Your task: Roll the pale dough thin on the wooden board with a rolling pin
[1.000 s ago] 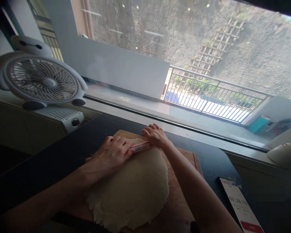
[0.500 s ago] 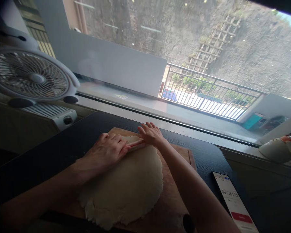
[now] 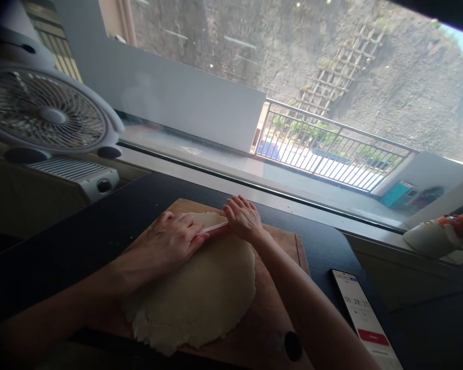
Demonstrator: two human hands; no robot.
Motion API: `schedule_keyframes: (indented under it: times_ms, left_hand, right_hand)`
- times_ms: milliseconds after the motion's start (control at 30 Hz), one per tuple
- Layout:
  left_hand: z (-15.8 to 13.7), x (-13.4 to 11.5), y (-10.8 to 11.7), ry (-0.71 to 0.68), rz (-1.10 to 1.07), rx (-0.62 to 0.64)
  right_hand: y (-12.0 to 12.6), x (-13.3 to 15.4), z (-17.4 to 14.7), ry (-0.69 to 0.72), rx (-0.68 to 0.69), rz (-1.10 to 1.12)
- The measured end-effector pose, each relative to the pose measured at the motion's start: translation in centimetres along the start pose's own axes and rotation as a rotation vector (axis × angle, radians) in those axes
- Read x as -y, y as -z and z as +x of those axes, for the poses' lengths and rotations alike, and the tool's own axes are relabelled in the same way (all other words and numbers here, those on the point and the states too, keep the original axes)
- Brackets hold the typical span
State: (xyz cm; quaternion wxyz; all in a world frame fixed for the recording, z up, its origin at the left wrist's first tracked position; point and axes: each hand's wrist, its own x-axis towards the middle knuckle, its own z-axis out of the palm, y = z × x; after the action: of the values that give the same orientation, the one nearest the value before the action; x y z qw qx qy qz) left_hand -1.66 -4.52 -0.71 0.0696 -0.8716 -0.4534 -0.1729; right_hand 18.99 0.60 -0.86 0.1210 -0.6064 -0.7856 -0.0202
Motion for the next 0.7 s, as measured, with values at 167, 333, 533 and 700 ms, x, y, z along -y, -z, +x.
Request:
schedule_keyframes:
  times_ms: [167,333,533,700]
  left_hand:
    - [-0.6,-0.7,0.7,-0.058,0.001,0.027]
    - [-2.5,-2.5,1.5,-0.14,-0.036,0.042]
    - [-2.3,-2.6,1.8,-0.133,-0.018,0.076]
    - [-2.9,-3.0,1.7,-0.142,-0.014,0.036]
  right_hand:
    - [0.1,0.1,-4.0,-0.001,-0.005,0.042]
    - [3.3,-0.9,-12.5,0.034,0.045,0.076]
    - [3.8,-0.2,-5.4,-0.17,-0.046,0.103]
    - [1.5,0.7,-6.5,-0.246,0.037,0.107]
